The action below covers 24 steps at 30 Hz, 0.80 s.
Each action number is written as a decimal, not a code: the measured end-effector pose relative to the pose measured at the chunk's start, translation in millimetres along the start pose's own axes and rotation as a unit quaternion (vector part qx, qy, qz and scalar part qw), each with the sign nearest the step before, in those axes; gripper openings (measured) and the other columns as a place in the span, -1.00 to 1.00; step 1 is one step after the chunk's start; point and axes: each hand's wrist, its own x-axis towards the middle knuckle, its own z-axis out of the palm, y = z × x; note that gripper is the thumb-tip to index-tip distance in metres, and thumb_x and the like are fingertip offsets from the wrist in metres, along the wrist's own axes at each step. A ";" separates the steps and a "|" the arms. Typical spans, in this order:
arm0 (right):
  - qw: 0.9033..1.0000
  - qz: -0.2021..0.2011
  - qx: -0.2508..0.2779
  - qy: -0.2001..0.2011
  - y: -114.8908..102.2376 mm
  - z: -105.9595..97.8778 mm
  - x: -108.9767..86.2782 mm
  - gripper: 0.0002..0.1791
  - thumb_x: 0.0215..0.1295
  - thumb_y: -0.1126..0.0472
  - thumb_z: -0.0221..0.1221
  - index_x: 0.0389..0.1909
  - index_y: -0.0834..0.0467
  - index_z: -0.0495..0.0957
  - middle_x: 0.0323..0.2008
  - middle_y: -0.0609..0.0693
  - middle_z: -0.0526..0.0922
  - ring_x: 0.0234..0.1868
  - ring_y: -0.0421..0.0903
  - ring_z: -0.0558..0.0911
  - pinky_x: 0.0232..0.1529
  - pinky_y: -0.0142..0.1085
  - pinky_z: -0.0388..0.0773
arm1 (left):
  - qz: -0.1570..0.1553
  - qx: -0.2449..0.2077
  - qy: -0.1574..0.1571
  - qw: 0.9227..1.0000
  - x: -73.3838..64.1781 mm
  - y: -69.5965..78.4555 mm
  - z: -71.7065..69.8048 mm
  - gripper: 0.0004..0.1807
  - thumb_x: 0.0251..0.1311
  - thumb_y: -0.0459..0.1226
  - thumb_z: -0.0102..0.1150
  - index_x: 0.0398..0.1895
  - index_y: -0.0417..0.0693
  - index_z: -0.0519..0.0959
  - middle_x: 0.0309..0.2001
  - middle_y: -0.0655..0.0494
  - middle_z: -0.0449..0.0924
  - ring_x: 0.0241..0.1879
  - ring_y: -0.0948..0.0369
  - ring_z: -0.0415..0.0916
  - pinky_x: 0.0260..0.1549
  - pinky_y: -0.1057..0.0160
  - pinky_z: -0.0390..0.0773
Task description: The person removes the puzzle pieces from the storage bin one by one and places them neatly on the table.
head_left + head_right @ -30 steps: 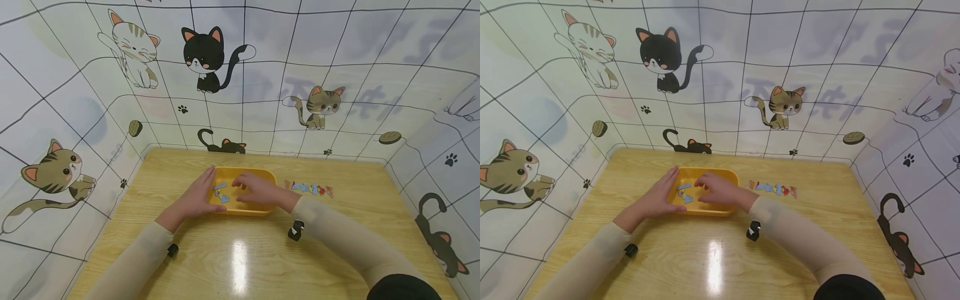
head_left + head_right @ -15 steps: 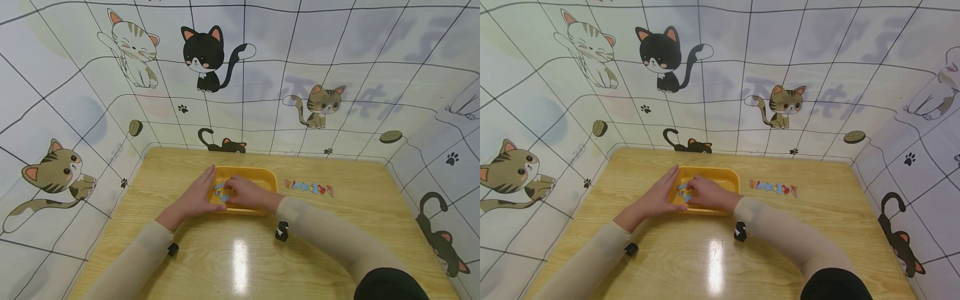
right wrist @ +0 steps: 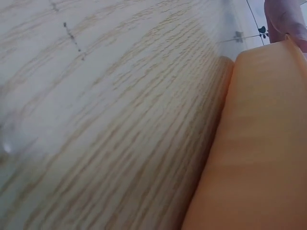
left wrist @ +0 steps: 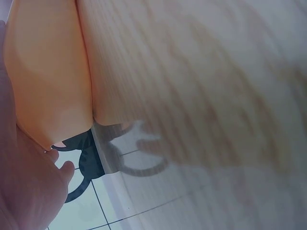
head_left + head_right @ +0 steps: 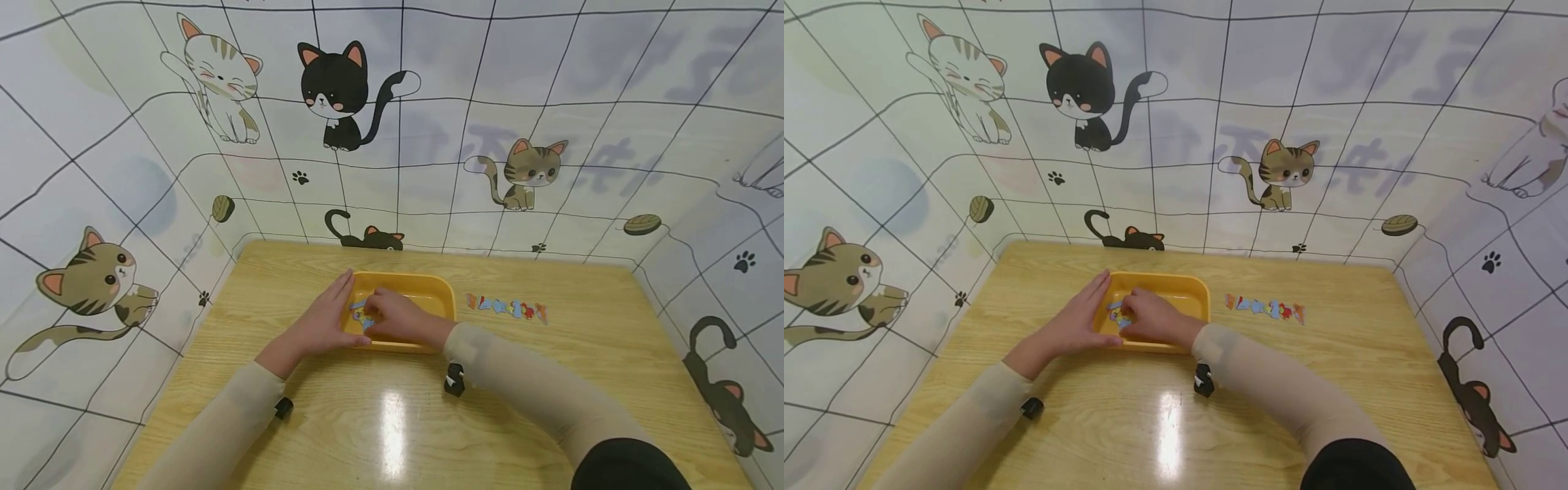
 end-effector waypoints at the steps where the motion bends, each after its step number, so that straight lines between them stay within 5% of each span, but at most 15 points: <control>1: 1.000 0.003 -0.002 0.000 -0.7 0.3 0.5 -0.57 0.30 0.05 0.58 0.06 0.20 0.75 -0.11 -0.04 0.59 -0.20 -0.14 0.53 -0.14 -0.26 0.57 | 0.001 0.000 0.001 1.000 0.0 0.3 -0.3 0.58 0.08 0.45 0.52 0.81 -0.31 -0.15 0.83 -0.09 -0.31 0.79 -0.04 -0.28 0.68 -0.17 0.02; 24: 1.000 -0.002 -0.018 0.016 13.8 12.0 7.6 -0.70 0.32 0.10 0.51 -0.07 0.18 0.73 -0.19 -0.05 0.57 -0.25 -0.15 0.53 -0.17 -0.28 0.58 | -0.009 0.008 0.001 1.000 0.3 0.7 0.7 0.57 0.09 0.46 0.50 0.81 -0.29 -0.13 0.83 -0.11 -0.26 0.80 -0.03 -0.27 0.68 -0.17 0.04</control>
